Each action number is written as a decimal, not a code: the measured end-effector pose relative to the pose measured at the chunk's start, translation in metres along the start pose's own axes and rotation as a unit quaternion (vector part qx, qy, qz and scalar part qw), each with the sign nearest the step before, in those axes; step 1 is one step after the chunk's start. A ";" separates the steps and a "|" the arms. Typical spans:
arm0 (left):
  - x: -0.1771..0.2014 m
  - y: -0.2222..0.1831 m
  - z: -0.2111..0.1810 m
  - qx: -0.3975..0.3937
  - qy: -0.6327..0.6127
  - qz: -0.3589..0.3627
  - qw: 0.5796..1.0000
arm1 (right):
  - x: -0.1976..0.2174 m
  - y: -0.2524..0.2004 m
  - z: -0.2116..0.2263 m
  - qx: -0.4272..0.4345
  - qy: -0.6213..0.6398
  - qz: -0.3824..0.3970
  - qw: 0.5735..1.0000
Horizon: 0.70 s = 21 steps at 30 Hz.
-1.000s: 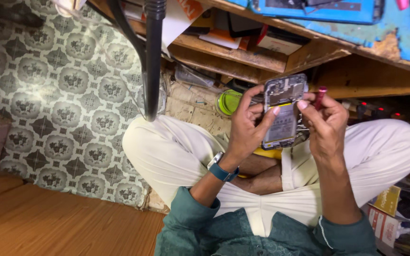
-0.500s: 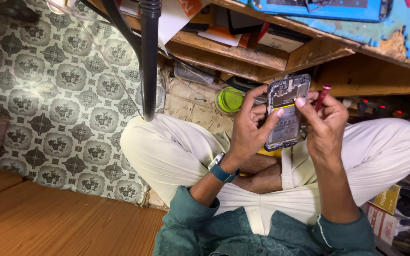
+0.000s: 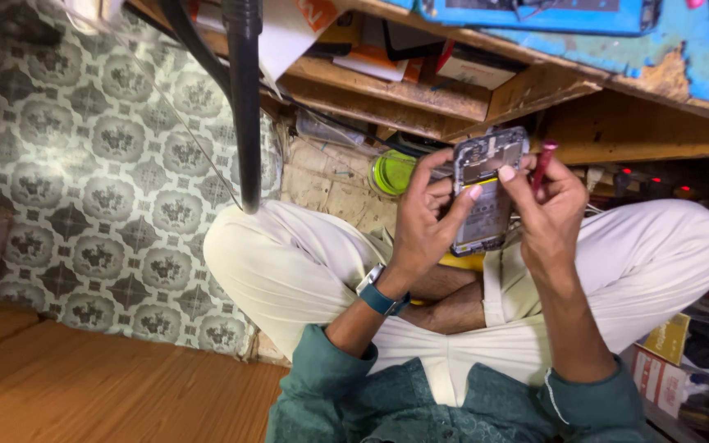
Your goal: The person sits on the floor and uses a pink plastic spudger to pry and separate the back cover from a disassembled smartphone. They work along the edges and corners to loosen the adhesive, then flip the device to inspect the internal components and battery. Finally, they apply a liquid from a small bottle onto the phone's screen area.
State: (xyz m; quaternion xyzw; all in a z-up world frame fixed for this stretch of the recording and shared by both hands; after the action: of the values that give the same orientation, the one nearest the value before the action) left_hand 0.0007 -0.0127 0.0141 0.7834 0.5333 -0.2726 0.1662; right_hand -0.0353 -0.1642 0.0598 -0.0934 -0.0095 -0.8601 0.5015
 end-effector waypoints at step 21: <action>0.016 0.017 -0.010 0.033 -0.183 -0.052 0.981 | -0.005 0.055 0.140 0.422 -0.408 -0.153 0.795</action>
State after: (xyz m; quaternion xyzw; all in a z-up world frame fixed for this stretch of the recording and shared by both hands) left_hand 0.0234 -0.0020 0.0120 0.6962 0.5246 -0.4374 0.2207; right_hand 0.0360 -0.1718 0.1918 -0.2119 -0.5894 -0.7186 0.3023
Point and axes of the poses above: each hand's wrist, its own y-axis towards the middle knuckle, its own x-axis out of the back of the hand, z = x × y, the point moved 2 cm from there along y, towards the middle knuckle, and after that the axes turned 2 degrees about -y, right-handed, at the moved point
